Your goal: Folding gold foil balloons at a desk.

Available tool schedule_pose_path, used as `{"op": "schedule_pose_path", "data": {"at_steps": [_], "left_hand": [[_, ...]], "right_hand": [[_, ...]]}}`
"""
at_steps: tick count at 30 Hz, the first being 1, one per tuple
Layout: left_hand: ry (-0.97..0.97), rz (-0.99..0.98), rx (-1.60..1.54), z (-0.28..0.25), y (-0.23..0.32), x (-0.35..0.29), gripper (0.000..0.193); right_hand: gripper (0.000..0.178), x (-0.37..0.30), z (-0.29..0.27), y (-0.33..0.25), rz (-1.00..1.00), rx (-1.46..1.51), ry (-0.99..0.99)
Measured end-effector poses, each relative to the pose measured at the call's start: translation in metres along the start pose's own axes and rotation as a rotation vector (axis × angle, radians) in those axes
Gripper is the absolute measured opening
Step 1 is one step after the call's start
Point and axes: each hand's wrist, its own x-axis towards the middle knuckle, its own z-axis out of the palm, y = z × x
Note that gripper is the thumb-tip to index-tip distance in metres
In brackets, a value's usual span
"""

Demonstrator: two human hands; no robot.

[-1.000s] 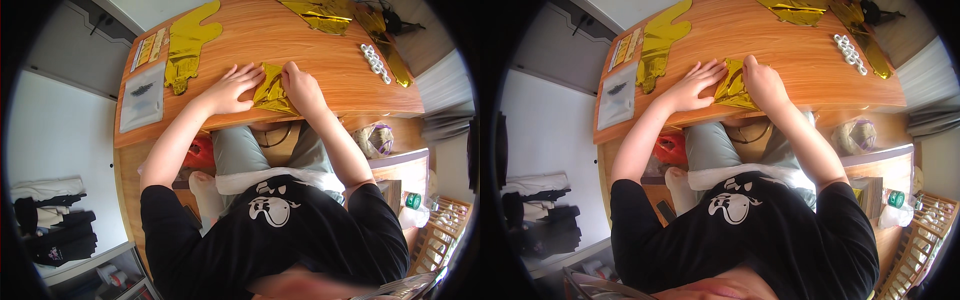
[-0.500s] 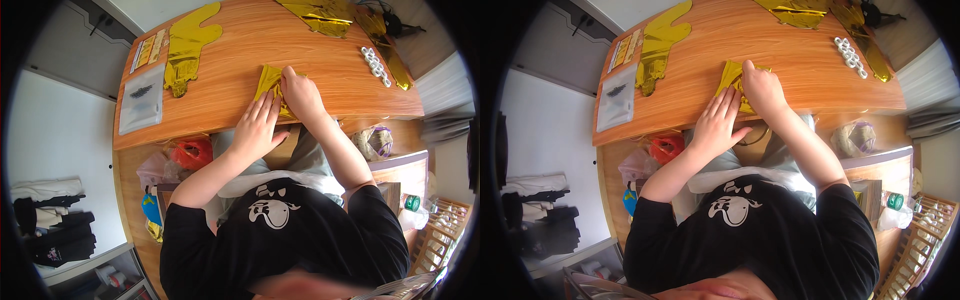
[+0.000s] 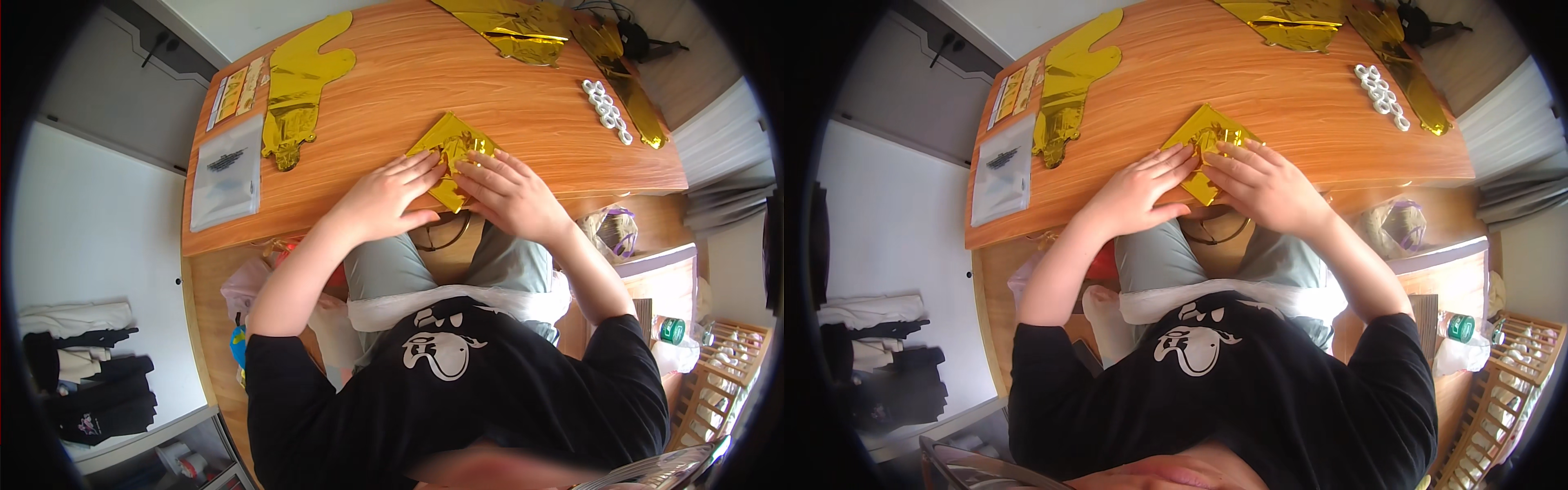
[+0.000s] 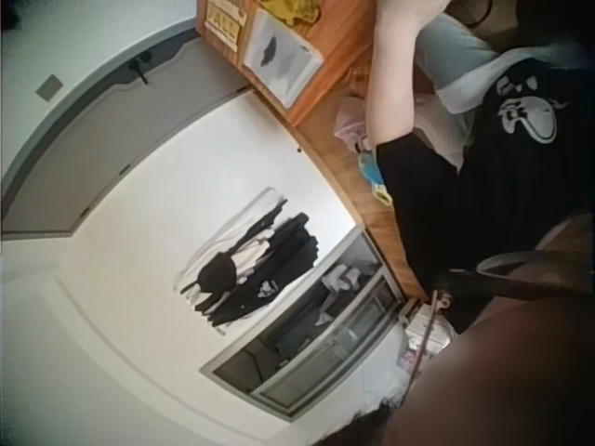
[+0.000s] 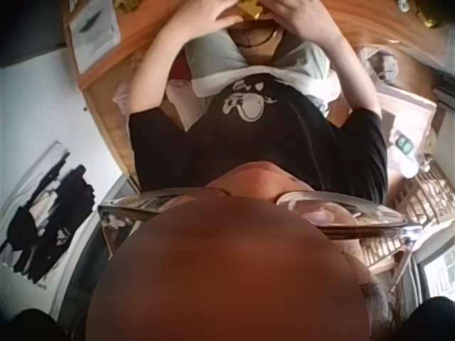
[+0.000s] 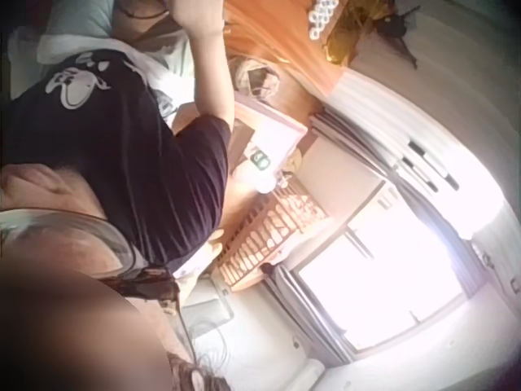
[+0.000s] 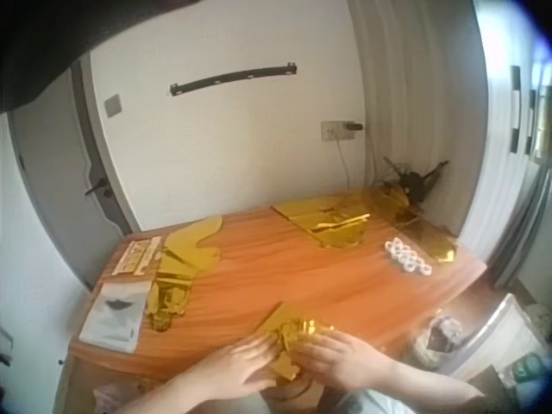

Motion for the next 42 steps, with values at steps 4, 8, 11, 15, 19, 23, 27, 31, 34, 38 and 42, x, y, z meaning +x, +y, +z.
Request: {"op": "schedule_pose_path", "data": {"at_steps": [4, 8, 11, 15, 19, 23, 27, 31, 34, 38, 42], "left_hand": [[-0.104, 0.114, -0.023, -0.01, -0.015, 0.004, 0.069], [-0.126, 0.157, -0.073, -0.009, -0.022, 0.008, 0.063], [-0.185, 0.065, -0.301, -0.017, -0.029, 0.017, 0.057], [-0.077, -0.128, -0.783, -0.017, -0.043, 0.036, 0.051], [0.025, -0.028, -0.394, -0.014, -0.034, 0.067, 0.049], [-0.042, 0.104, -0.166, 0.007, -0.033, 0.076, 0.051], [-0.111, 0.105, -0.241, 0.011, -0.039, 0.081, 0.05], [-0.205, 0.078, -0.388, 0.008, -0.047, 0.085, 0.051], [-0.254, 0.06, -0.525, 0.003, -0.052, 0.088, 0.054], [-0.278, 0.109, -0.583, 0.002, -0.063, 0.086, 0.064], [-0.26, 0.116, -0.483, 0.002, -0.054, 0.088, 0.078]], "right_hand": [[0.052, -0.011, 0.009, -0.005, 0.079, 0.012, -0.087], [0.049, -0.014, 0.02, -0.01, 0.133, -0.008, -0.017], [0.046, -0.014, 0.029, -0.02, 0.193, -0.088, 0.015], [0.043, -0.003, 0.049, -0.056, 0.334, -0.216, 0.052], [0.042, 0.018, 0.052, -0.078, 0.504, -0.26, 0.072], [0.035, 0.029, 0.031, -0.068, 0.566, -0.124, 0.06], [0.025, 0.024, 0.021, -0.038, 0.483, -0.016, 0.037], [0.023, 0.025, 0.012, -0.009, 0.318, 0.072, 0.027], [0.02, 0.025, 0.01, 0.006, 0.203, 0.101, 0.005], [0.018, 0.031, 0.009, 0.013, 0.199, 0.148, 0.164], [0.021, 0.032, 0.017, 0.016, 0.308, 0.232, 0.237]]}}
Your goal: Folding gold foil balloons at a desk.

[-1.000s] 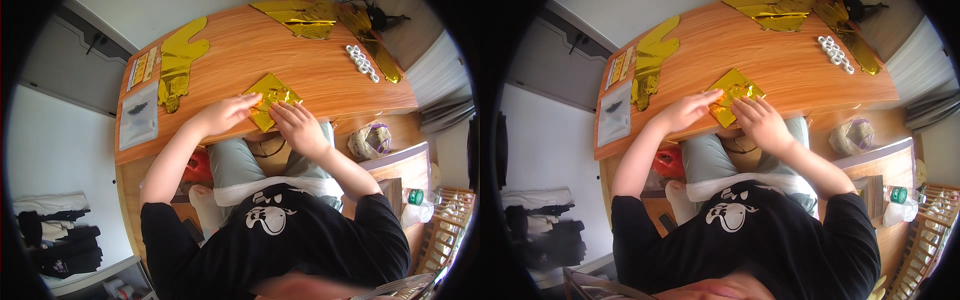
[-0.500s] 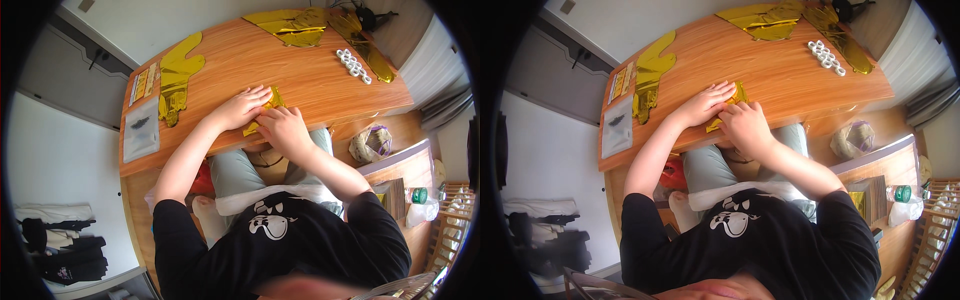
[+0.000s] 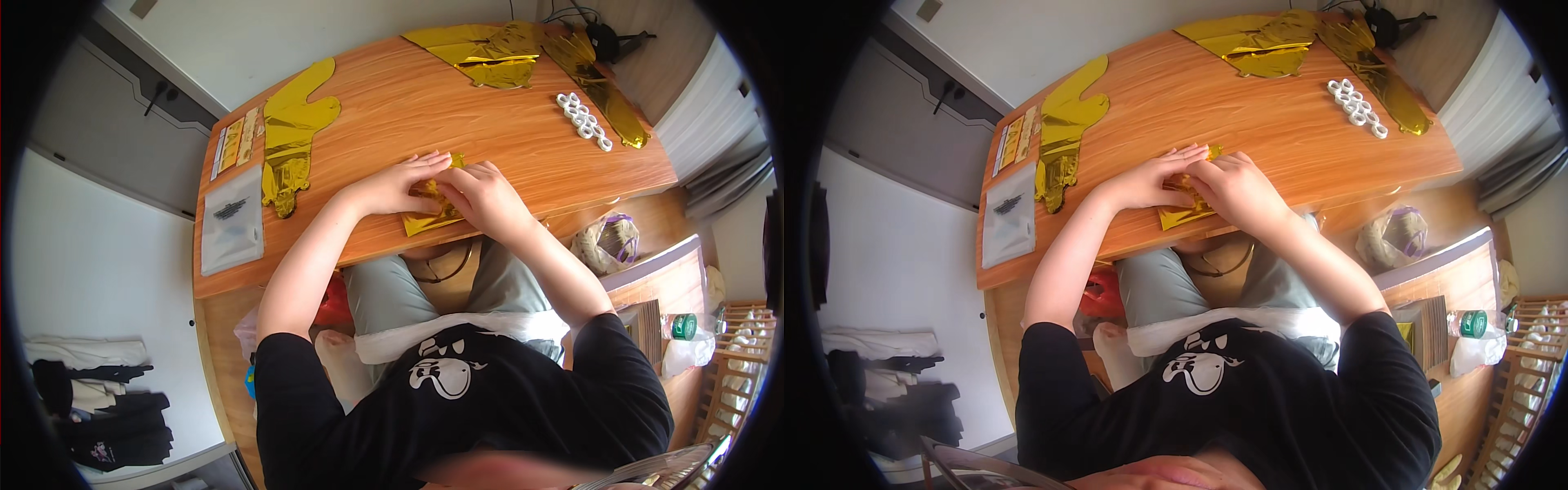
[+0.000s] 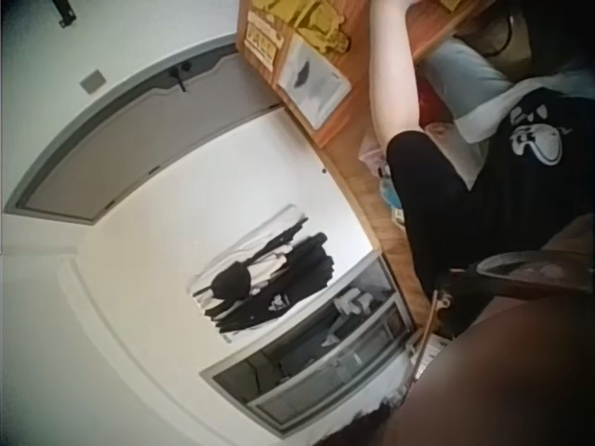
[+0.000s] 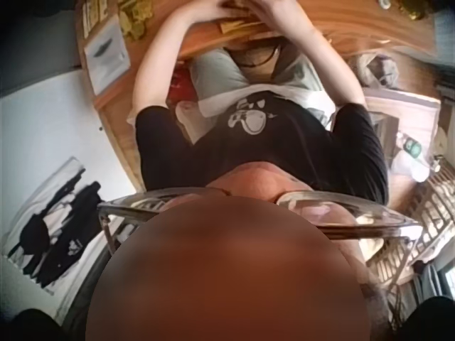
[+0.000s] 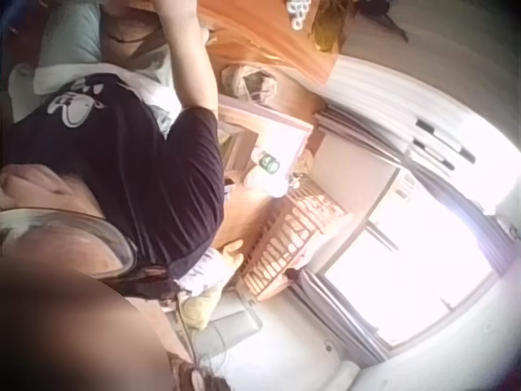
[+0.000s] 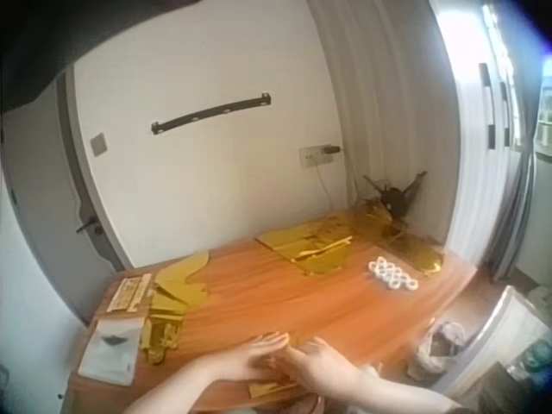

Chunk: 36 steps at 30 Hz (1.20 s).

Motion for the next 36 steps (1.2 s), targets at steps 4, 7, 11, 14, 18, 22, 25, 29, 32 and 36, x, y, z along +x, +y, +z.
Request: {"op": "schedule_pose_path", "data": {"at_steps": [4, 7, 11, 14, 18, 22, 25, 29, 32, 36], "left_hand": [[0.009, -0.041, -0.004, 0.003, -0.003, 0.0, 0.071], [0.042, -0.042, -0.009, 0.005, -0.001, 0.0, 0.068], [0.105, -0.049, 0.052, 0.008, 0.009, -0.001, 0.061], [0.112, -0.069, -0.026, 0.007, 0.012, -0.001, 0.059], [0.127, -0.074, 0.059, 0.012, 0.005, -0.001, 0.056], [0.239, -0.072, -0.171, 0.014, 0.002, 0.001, 0.051], [0.243, -0.11, -0.343, 0.011, 0.003, 0.0, 0.05], [0.261, -0.242, -0.43, 0.01, 0.003, -0.001, 0.052], [0.301, -0.322, -0.4, 0.015, -0.022, -0.006, 0.063], [0.4, -0.254, -0.392, 0.023, -0.031, -0.003, 0.075]], "right_hand": [[0.02, 0.001, -0.001, -0.004, -0.011, 0.059, 0.049], [0.016, 0.001, 0.002, 0.001, -0.003, 0.06, 0.054], [0.013, 0.006, 0.003, -0.002, 0.043, 0.006, 0.039], [0.012, 0.009, 0.002, -0.007, 0.045, -0.046, 0.007], [0.018, 0.008, -0.001, -0.019, 0.097, -0.092, 0.016], [0.036, -0.009, 0.004, -0.012, 0.373, -0.293, 0.218], [0.044, -0.015, 0.003, -0.004, 0.526, -0.275, 0.109], [0.047, -0.011, 0.002, -0.002, 0.564, -0.131, 0.028], [0.044, -0.006, 0.004, -0.003, 0.635, -0.089, -0.015], [0.042, -0.002, 0.005, -0.004, 0.696, -0.157, -0.082]]}}
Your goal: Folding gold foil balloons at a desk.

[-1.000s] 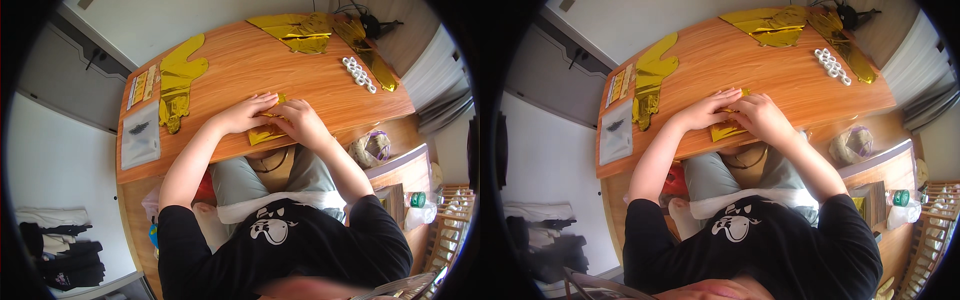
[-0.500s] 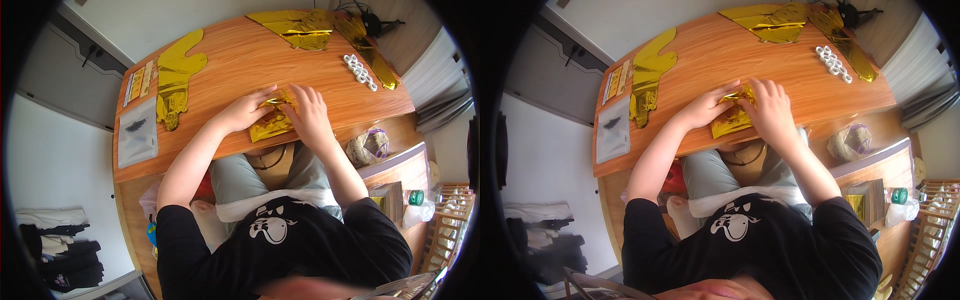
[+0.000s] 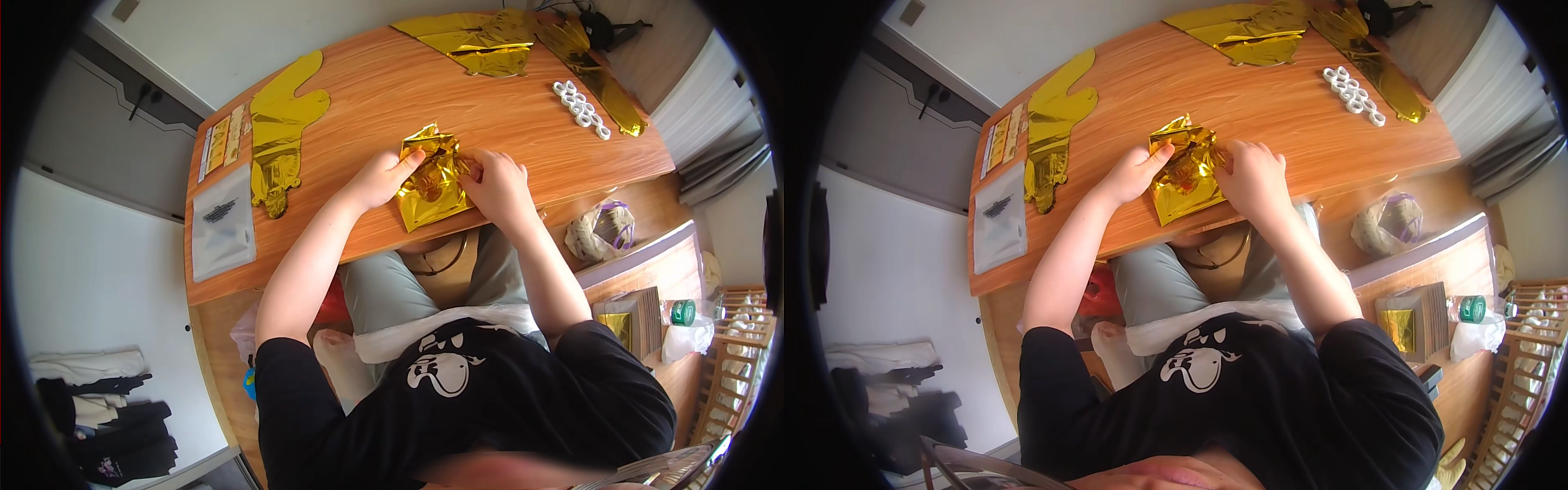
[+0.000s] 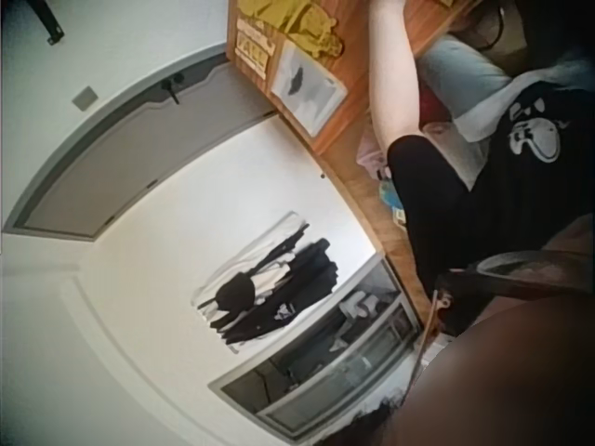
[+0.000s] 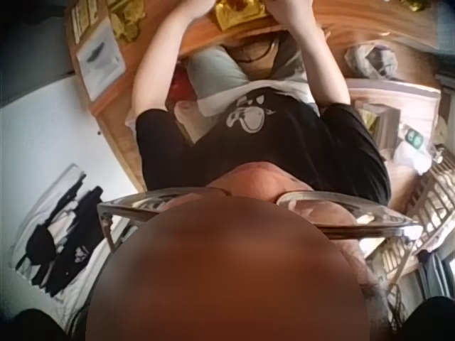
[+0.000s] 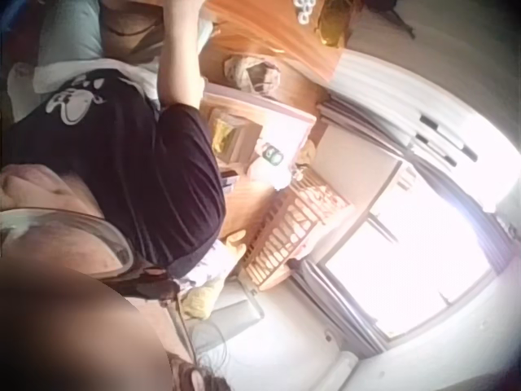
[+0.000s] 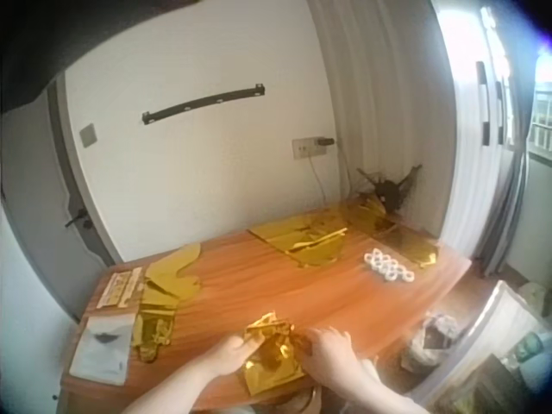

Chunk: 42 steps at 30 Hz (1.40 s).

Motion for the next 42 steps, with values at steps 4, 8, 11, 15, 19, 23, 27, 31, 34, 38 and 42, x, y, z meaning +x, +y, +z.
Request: {"op": "schedule_pose_path", "data": {"at_steps": [4, 8, 11, 15, 19, 23, 27, 31, 34, 38, 42], "left_hand": [[-0.015, -0.017, 0.012, -0.001, 0.004, -0.001, 0.074], [-0.061, -0.058, 0.006, -0.003, 0.018, -0.004, 0.064], [-0.079, -0.049, -0.01, 0.001, 0.032, -0.009, 0.059], [-0.086, -0.081, 0.07, -0.003, 0.018, -0.006, 0.057], [-0.099, -0.154, 0.116, 0.0, 0.015, -0.002, 0.056], [0.043, 0.034, 0.005, 0.008, 0.014, -0.005, 0.065], [-0.007, -0.044, -0.101, 0.0, 0.007, -0.003, 0.054], [-0.014, -0.11, -0.103, -0.003, 0.008, -0.001, 0.055], [-0.021, -0.061, -0.198, -0.001, 0.011, -0.001, 0.055], [-0.005, -0.043, -0.261, 0.0, 0.016, -0.002, 0.054], [0.027, -0.023, -0.239, 0.001, 0.016, -0.001, 0.053]], "right_hand": [[0.04, 0.001, 0.005, 0.002, -0.006, 0.047, 0.027], [0.037, 0.004, 0.013, 0.0, -0.025, 0.002, 0.126], [0.037, 0.012, 0.01, -0.011, 0.069, 0.035, 0.096], [0.044, 0.018, 0.019, -0.018, 0.064, 0.046, 0.177], [0.051, 0.025, 0.027, -0.018, 0.043, 0.014, 0.231], [0.052, 0.03, 0.03, -0.013, 0.032, 0.114, 0.215], [0.051, 0.029, 0.033, -0.014, 0.005, 0.207, 0.213], [0.051, 0.029, 0.043, -0.008, -0.123, 0.252, 0.364], [0.052, 0.027, 0.041, -0.012, -0.129, 0.27, 0.357], [0.055, 0.022, 0.031, -0.022, -0.151, 0.139, 0.311], [0.066, 0.022, 0.033, -0.022, -0.163, 0.155, 0.303]]}}
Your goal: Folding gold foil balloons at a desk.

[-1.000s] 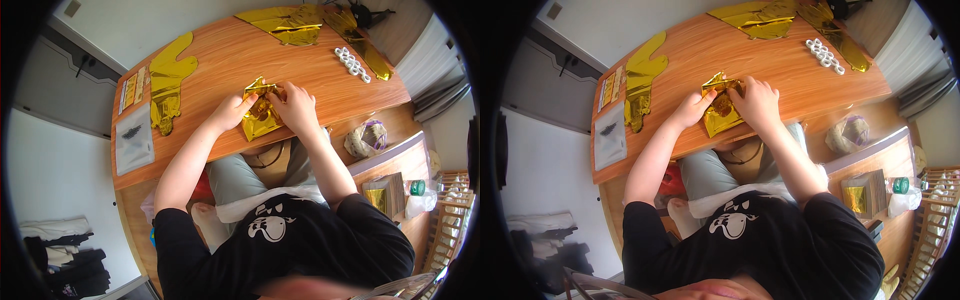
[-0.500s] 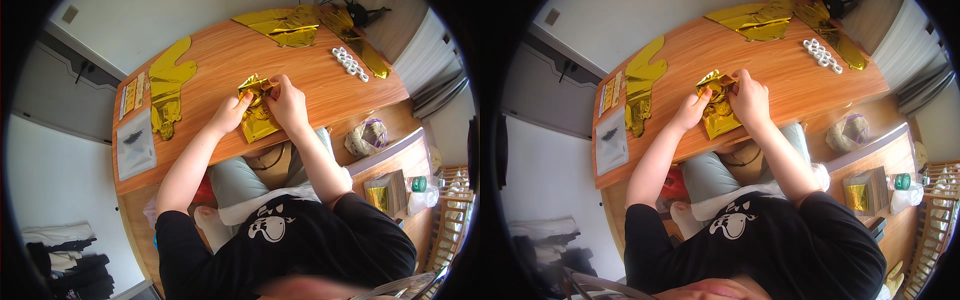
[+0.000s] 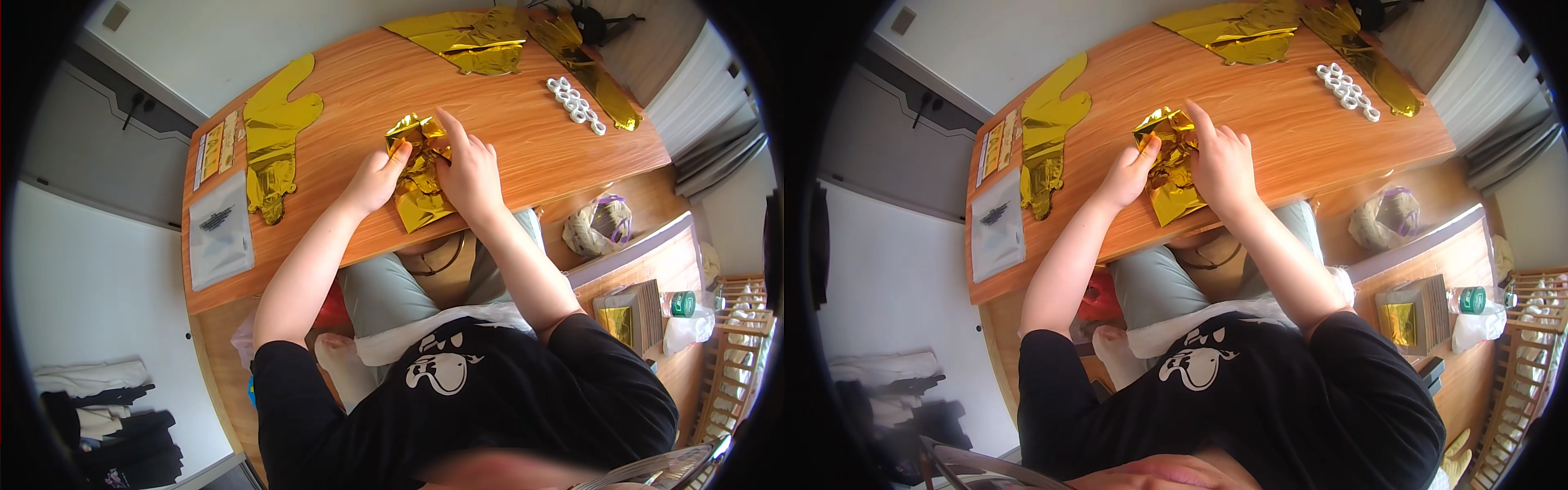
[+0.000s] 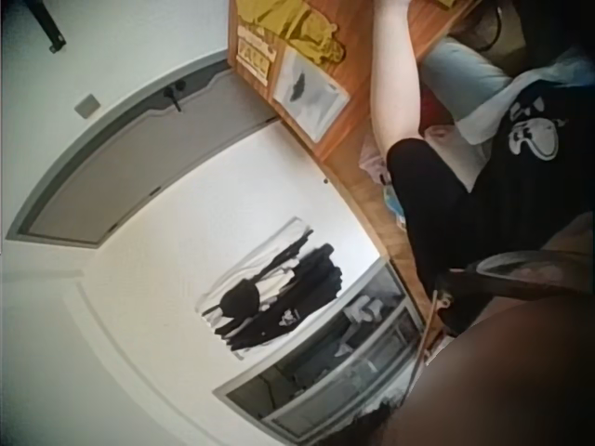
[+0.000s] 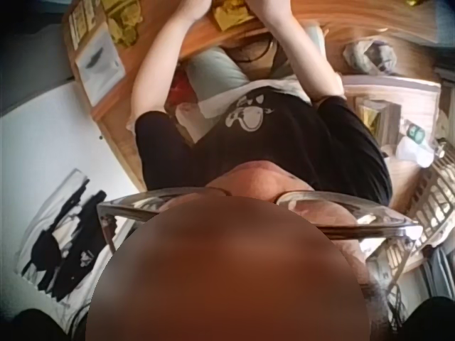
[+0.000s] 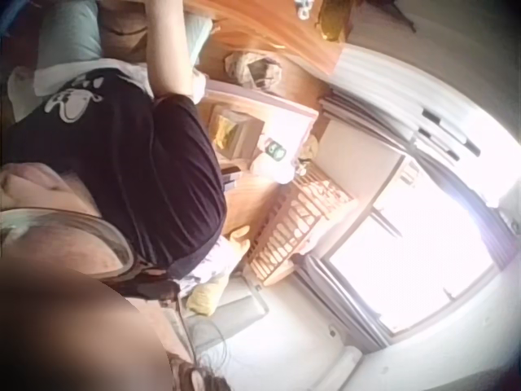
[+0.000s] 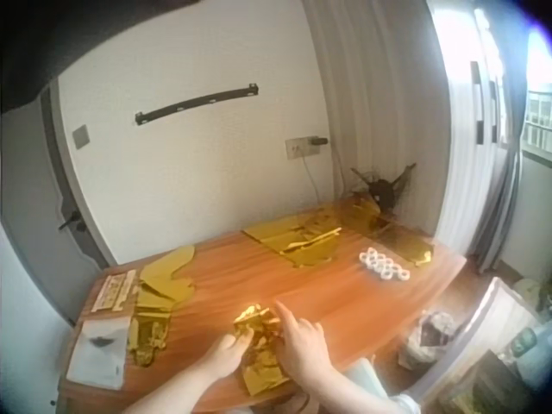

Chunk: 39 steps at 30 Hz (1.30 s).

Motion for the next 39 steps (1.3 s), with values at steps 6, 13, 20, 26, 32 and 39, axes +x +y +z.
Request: {"op": "schedule_pose_path", "data": {"at_steps": [6, 13, 20, 26, 32, 39], "left_hand": [[-0.039, -0.034, 0.09, -0.002, 0.003, -0.002, 0.051], [-0.047, -0.046, 0.196, 0.005, 0.012, -0.006, 0.044], [-0.022, 0.229, 0.459, 0.015, 0.015, -0.008, 0.029], [0.07, 0.367, 0.702, 0.023, 0.012, -0.008, 0.035], [0.097, 0.382, 0.686, 0.026, 0.015, -0.01, 0.035], [0.108, 0.338, 0.557, 0.027, 0.022, -0.009, 0.038]], "right_hand": [[0.093, 0.001, -0.001, -0.002, -0.043, -0.182, -0.106], [0.096, 0.001, -0.007, -0.002, -0.056, -0.188, -0.223], [0.091, -0.006, -0.026, 0.008, -0.142, -0.027, -0.304], [0.093, -0.024, -0.039, 0.01, 0.096, 0.171, -0.1], [0.091, -0.025, -0.038, -0.001, 0.201, 0.14, -0.076], [0.08, -0.024, -0.023, 0.012, 0.083, 0.21, -0.065]]}}
